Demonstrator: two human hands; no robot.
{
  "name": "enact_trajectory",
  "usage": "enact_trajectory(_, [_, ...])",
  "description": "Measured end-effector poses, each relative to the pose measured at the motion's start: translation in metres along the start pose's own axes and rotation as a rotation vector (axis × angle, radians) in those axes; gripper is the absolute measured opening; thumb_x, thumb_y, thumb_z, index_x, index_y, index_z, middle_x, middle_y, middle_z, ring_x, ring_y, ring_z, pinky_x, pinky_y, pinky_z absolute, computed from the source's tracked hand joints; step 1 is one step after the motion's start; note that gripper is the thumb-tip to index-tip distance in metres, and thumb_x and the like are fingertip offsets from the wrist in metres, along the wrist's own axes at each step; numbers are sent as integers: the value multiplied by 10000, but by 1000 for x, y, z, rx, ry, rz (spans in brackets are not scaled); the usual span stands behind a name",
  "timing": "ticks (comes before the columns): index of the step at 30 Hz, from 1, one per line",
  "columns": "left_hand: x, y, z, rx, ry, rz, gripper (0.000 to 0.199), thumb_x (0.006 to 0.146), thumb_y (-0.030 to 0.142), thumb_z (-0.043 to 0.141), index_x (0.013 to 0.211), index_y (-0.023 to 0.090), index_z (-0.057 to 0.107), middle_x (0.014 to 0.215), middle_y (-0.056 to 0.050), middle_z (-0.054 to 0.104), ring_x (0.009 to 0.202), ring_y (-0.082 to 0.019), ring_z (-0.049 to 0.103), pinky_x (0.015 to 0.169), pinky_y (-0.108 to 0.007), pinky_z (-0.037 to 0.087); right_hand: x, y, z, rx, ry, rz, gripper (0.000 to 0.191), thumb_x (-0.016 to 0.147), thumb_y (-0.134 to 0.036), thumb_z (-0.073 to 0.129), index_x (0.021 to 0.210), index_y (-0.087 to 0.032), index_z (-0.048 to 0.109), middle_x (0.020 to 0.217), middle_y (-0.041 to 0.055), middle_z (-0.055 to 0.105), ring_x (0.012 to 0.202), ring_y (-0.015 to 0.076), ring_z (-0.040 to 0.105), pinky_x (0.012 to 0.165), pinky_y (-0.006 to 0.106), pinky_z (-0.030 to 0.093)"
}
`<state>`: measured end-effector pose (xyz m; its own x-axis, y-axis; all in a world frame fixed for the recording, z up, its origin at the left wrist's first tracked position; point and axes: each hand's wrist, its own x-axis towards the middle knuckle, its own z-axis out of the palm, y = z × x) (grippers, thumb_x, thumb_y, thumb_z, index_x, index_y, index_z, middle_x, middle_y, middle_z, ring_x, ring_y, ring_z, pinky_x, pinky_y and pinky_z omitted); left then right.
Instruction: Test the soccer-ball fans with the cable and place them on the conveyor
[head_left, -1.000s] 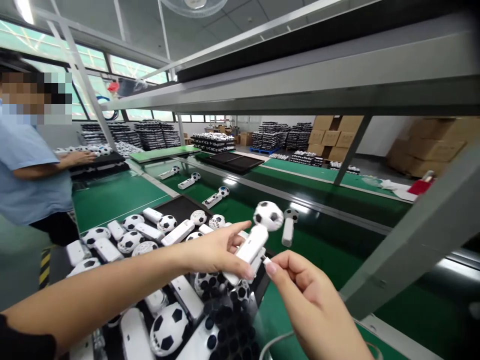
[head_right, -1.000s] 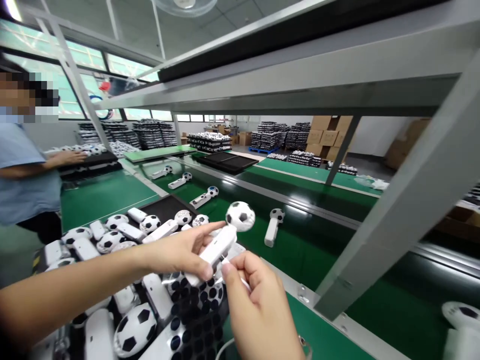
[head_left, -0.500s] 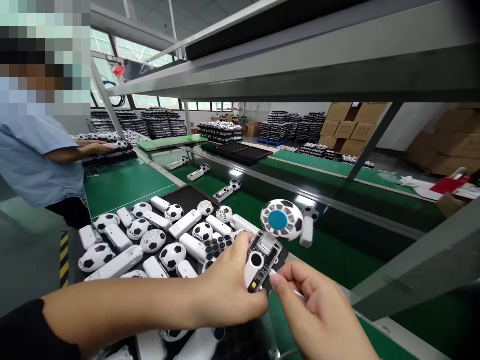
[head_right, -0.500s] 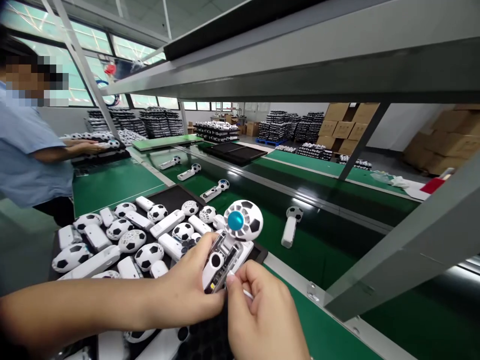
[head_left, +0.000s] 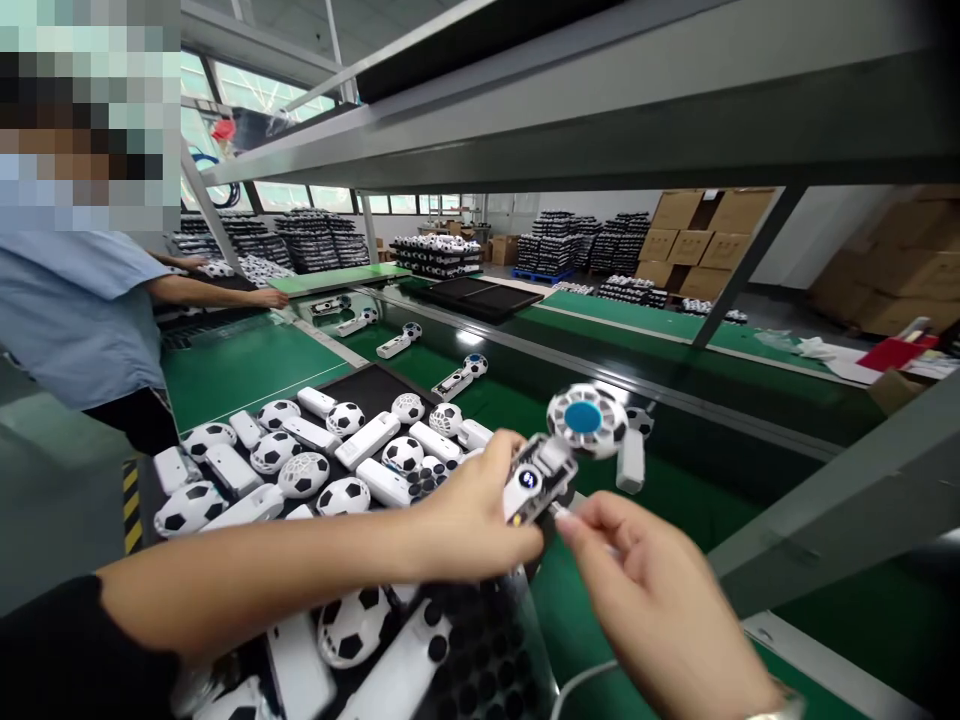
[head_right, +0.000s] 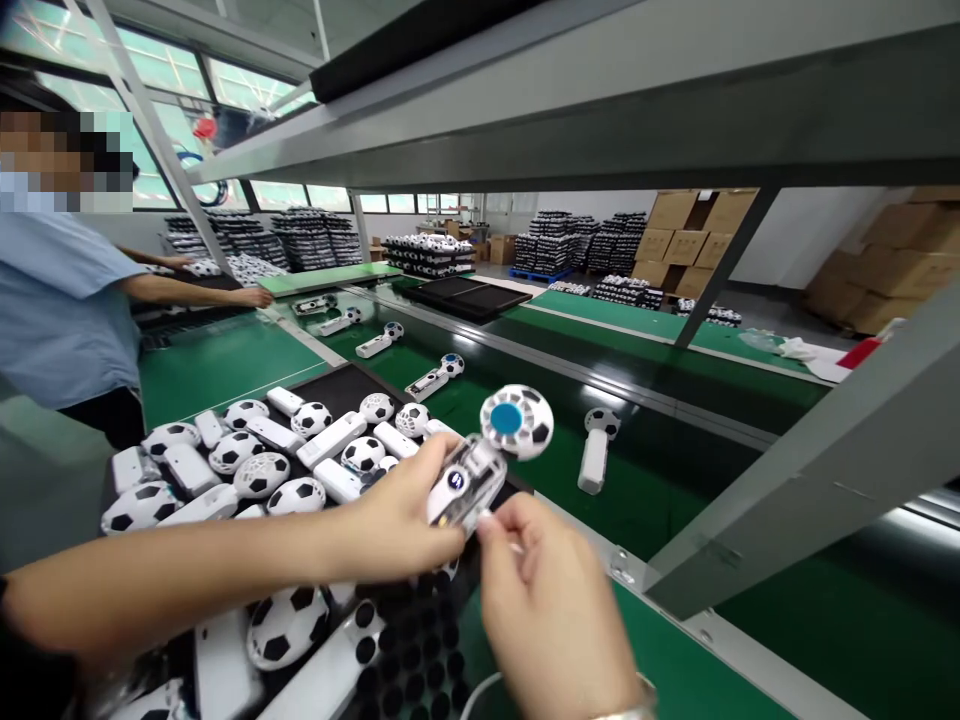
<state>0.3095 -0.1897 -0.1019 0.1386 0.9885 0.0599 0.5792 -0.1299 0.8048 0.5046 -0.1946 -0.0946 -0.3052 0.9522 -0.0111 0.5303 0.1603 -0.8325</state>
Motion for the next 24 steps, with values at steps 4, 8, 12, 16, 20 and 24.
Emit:
enact_trajectory(4, [81,-11,2,225,52,-236,536,756,358,607,1190,161,360,1042,-113,621,815,-221,651,536,-259,452,-9,12,-35,-87,238,219,480,812,-718,458,798,-258,594,507,-45,472,445,142,426,398,244,290])
enact_trajectory(8, [151,-21,30,331,-71,-285,675,678,327,699,1238,121,385,997,-114,670,803,-229,678,578,-261,484,-10,2,-36,-62,202,144,429,854,-646,445,751,-246,560,502,-51,459,436,128,430,389,227,317])
enact_trajectory(12, [183,-20,62,472,-148,-264,781,655,418,747,1277,76,420,1209,-206,609,1030,-310,649,755,-323,530,-8,-13,-24,-72,202,95,396,883,-553,440,653,-231,461,465,-71,369,410,106,355,384,216,256])
enact_trajectory(16, [176,-5,53,596,-187,-93,831,674,507,740,1335,97,447,1427,-232,443,1264,-372,497,972,-399,456,-6,-16,-24,-85,274,97,389,913,-485,419,621,-229,413,458,-71,343,421,109,350,402,225,240])
enact_trajectory(20, [122,6,0,611,-239,121,685,757,541,660,1319,178,513,1374,-110,543,1238,-272,528,996,-314,434,3,-6,-22,-106,235,81,357,840,-443,520,595,-237,362,431,-79,335,397,109,335,380,228,237])
enact_trajectory(24, [47,-6,-50,624,-193,105,624,794,606,606,1270,204,566,1278,-87,611,1128,-260,596,854,-305,498,12,3,-9,-88,171,42,410,762,-340,594,545,-228,264,443,-82,269,404,94,269,372,227,193])
